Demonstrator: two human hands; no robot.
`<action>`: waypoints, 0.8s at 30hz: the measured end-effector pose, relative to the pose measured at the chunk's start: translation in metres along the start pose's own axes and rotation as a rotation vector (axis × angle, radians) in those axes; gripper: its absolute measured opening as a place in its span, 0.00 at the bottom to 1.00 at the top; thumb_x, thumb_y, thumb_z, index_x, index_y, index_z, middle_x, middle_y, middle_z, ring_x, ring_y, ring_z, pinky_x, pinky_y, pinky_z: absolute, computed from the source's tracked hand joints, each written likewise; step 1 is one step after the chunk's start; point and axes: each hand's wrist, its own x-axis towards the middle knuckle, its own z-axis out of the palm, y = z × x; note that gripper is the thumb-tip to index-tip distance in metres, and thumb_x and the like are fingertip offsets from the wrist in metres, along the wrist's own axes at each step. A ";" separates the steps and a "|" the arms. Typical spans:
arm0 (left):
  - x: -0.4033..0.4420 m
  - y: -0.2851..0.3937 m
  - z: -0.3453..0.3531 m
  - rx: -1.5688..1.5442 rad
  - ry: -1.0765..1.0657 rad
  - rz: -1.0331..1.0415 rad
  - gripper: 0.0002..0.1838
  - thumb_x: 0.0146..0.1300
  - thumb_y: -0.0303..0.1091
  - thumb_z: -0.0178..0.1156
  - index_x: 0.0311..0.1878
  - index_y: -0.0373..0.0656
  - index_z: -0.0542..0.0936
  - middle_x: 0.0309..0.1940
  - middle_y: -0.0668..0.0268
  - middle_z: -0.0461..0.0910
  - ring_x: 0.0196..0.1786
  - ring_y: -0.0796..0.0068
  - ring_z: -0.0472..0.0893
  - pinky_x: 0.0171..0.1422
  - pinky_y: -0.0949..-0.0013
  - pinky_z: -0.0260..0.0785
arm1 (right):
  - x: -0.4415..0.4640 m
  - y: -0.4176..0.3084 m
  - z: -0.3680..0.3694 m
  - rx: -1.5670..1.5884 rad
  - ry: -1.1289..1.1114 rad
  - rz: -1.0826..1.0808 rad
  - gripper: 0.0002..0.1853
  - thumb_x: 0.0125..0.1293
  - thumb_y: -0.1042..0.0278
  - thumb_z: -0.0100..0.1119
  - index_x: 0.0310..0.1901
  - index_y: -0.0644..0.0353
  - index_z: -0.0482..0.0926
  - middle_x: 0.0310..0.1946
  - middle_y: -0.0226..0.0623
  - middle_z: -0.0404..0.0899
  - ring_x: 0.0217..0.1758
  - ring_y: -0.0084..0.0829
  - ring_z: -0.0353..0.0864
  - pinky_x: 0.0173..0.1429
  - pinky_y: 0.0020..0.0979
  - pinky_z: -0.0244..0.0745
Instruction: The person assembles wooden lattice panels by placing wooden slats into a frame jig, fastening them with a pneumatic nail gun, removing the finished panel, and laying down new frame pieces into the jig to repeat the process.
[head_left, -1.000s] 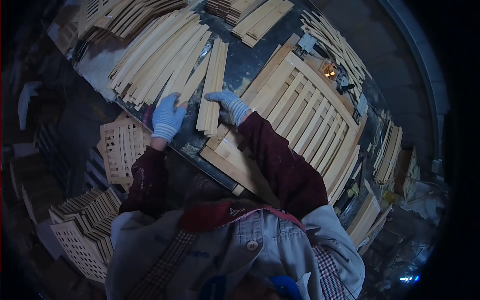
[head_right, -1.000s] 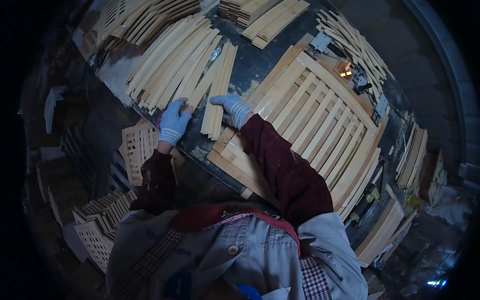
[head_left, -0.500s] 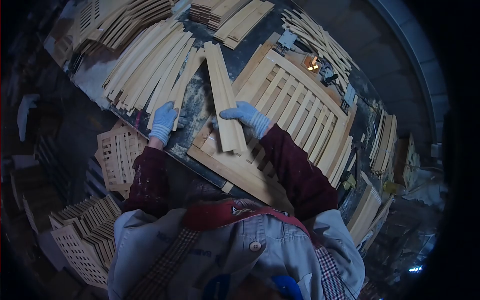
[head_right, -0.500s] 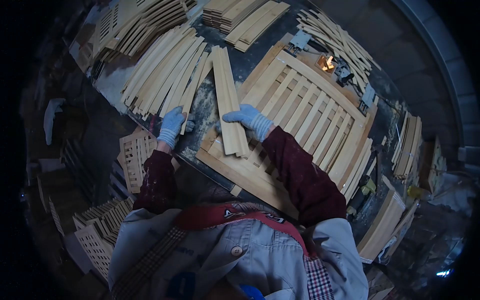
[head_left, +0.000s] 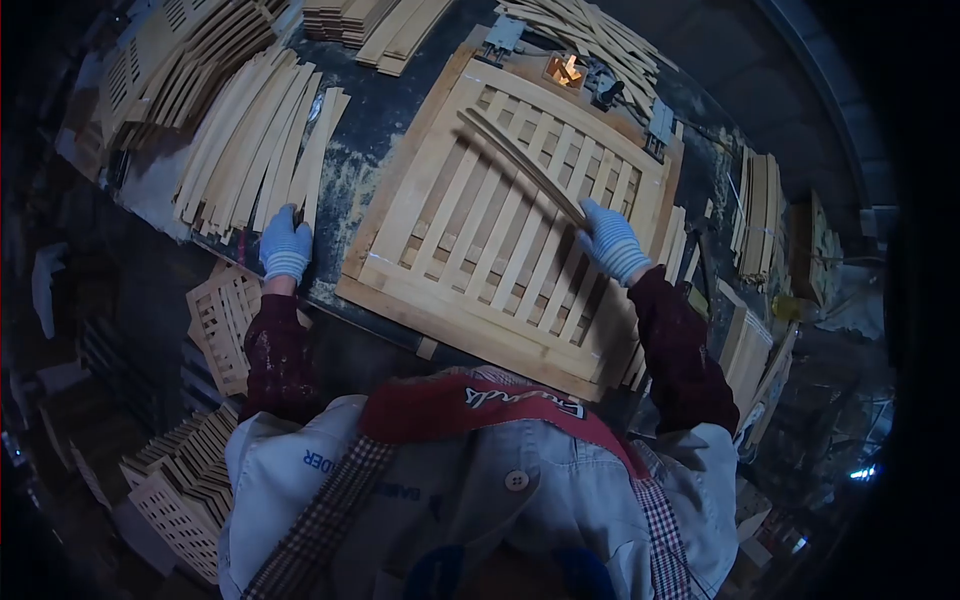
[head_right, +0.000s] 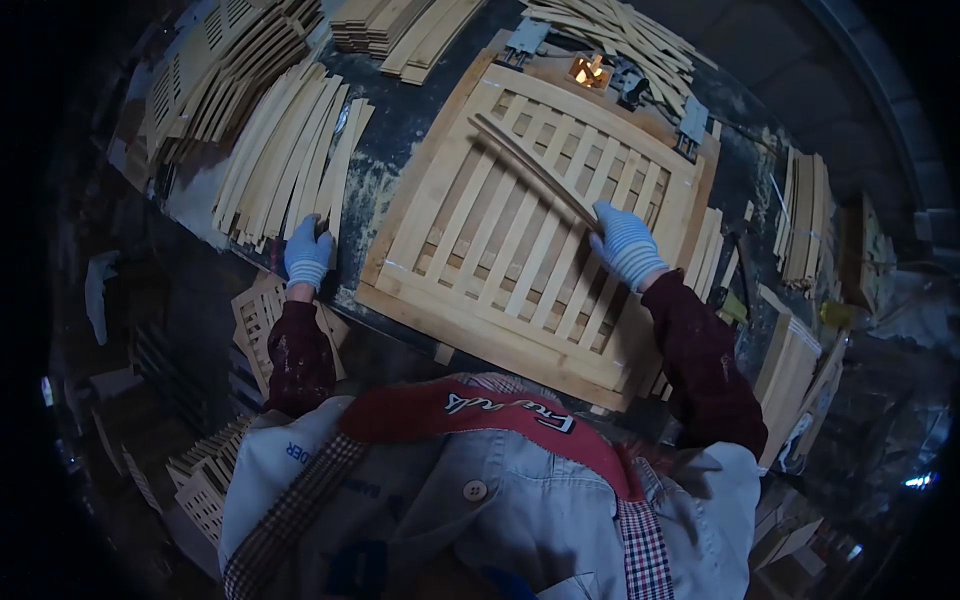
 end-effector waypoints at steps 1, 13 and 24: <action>-0.005 0.013 -0.005 -0.015 -0.005 0.043 0.23 0.56 0.35 0.59 0.56 0.43 0.75 0.45 0.50 0.79 0.48 0.47 0.79 0.53 0.54 0.71 | 0.000 0.007 0.013 -0.048 0.107 -0.067 0.11 0.60 0.72 0.57 0.43 0.65 0.71 0.34 0.54 0.76 0.40 0.56 0.76 0.45 0.46 0.73; -0.084 0.178 0.003 -0.170 -0.083 0.658 0.17 0.55 0.30 0.59 0.49 0.39 0.76 0.45 0.52 0.76 0.47 0.50 0.77 0.54 0.56 0.70 | 0.009 0.045 0.022 0.199 -0.110 -0.128 0.13 0.54 0.67 0.63 0.41 0.64 0.80 0.30 0.48 0.81 0.34 0.42 0.81 0.44 0.37 0.75; -0.041 0.276 0.066 -0.004 -0.124 1.128 0.21 0.55 0.34 0.62 0.53 0.42 0.75 0.50 0.58 0.73 0.56 0.59 0.71 0.62 0.59 0.62 | 0.062 0.113 0.026 0.466 -0.403 -0.013 0.25 0.52 0.65 0.71 0.51 0.66 0.79 0.36 0.38 0.84 0.38 0.29 0.80 0.47 0.31 0.75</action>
